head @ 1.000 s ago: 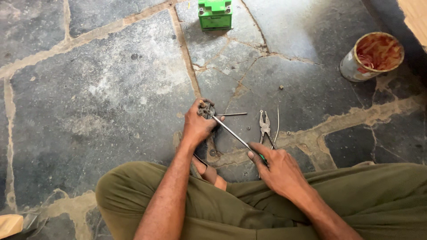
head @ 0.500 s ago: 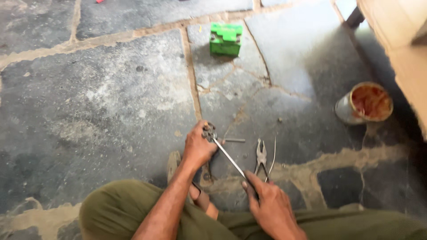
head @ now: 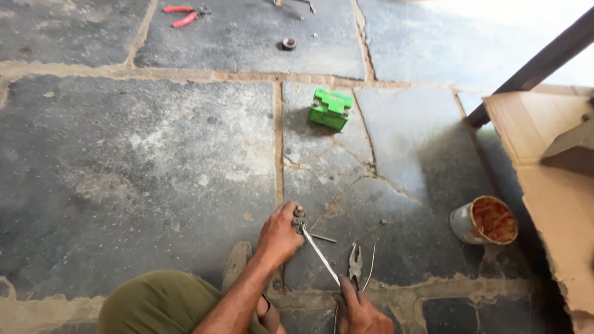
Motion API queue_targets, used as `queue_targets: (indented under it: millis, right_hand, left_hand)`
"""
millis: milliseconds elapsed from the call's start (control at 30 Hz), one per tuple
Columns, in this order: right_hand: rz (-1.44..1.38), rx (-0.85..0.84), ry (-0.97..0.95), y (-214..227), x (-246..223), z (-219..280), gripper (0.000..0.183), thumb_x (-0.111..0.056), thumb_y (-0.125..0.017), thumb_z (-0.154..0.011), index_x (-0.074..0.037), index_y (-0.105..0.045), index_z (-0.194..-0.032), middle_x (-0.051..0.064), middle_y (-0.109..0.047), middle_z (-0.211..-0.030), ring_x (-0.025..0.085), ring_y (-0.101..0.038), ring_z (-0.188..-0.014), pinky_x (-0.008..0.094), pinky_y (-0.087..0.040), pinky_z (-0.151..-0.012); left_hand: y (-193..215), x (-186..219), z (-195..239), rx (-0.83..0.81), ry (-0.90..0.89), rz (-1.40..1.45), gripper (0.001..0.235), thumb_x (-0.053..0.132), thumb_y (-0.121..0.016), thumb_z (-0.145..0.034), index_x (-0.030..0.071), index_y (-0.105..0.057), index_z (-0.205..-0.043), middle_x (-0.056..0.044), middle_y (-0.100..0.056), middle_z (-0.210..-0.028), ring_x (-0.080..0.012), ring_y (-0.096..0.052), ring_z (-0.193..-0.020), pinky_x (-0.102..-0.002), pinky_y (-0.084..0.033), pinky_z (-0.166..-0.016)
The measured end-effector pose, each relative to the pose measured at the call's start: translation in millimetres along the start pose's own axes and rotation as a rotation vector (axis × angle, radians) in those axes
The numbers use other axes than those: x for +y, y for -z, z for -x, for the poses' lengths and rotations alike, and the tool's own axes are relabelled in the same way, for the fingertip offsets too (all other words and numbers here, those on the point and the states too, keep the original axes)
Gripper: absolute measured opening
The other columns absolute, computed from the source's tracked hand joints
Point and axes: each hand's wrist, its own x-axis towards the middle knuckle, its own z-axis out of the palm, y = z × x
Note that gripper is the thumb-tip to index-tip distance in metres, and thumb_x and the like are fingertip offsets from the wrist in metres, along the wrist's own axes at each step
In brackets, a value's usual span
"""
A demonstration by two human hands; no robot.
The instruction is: The person sits on the floor and uses pliers and a screwdriver to work on a small mechanical component. They repeatedly grip and twist parts of the object, occasionally switching between tools to adjust or remove pieces.
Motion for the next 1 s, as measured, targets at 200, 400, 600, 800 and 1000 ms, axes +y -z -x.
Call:
queue_targets:
  millis: [200, 400, 600, 800, 1000]
  right_hand:
    - [-0.162, -0.365, -0.354, -88, 37, -16, 0.045, -0.037, -0.074, -0.087, -0.028, -0.062, -0.13, 0.014, -0.078, -0.093, 0.038, -0.076, -0.089, 0.052, -0.057, -0.078]
    - [-0.027, -0.521, -0.353, -73, 69, -30, 0.053, -0.037, -0.069, -0.088, -0.024, -0.054, -0.137, 0.019, -0.076, -0.103, 0.039, -0.073, -0.103, 0.053, -0.054, -0.094]
    - [0.013, -0.613, -0.377, 2, 14, -38, 0.047, -0.041, -0.067, -0.092, -0.019, -0.06, -0.134, 0.017, -0.072, -0.118, 0.036, -0.068, -0.116, 0.05, -0.053, -0.101]
    - [-0.629, 0.0, -0.297, 70, -33, -33, 0.031, -0.023, -0.069, -0.088, -0.01, -0.072, -0.116, 0.013, -0.078, -0.103, 0.026, -0.079, -0.093, 0.039, -0.063, -0.075]
    - [-0.854, 0.001, -0.278, 84, -45, -40, 0.027, -0.013, -0.075, -0.085, -0.002, -0.073, -0.11, 0.012, -0.081, -0.094, 0.019, -0.08, -0.086, 0.033, -0.063, -0.074]
  left_hand:
    - [2, 0, 6, -0.095, -0.128, 0.078, 0.052, -0.004, -0.07, -0.068, 0.008, -0.054, -0.116, -0.02, -0.065, -0.113, -0.0447, -0.061, -0.112, -0.049, -0.05, -0.089]
    - [21, 15, 7, -0.299, 0.208, 0.039, 0.06, 0.017, -0.086, -0.072, 0.009, -0.05, -0.119, -0.015, -0.069, -0.112, -0.0314, -0.071, -0.109, -0.042, -0.054, -0.093]
    - [29, 33, 21, -0.437, 0.266, -0.011, 0.081, 0.028, -0.091, -0.071, 0.012, -0.05, -0.14, -0.014, -0.069, -0.12, -0.0276, -0.068, -0.113, -0.042, -0.052, -0.096]
    - [18, 40, 31, -0.58, 0.092, 0.075, 0.084, 0.024, -0.095, -0.06, 0.006, -0.059, -0.134, -0.016, -0.075, -0.113, -0.0256, -0.074, -0.106, -0.04, -0.056, -0.091]
    - [12, 41, 29, -0.634, -0.033, 0.067, 0.084, 0.02, -0.098, -0.056, 0.01, -0.065, -0.132, -0.013, -0.075, -0.119, -0.0231, -0.071, -0.111, -0.036, -0.055, -0.095]
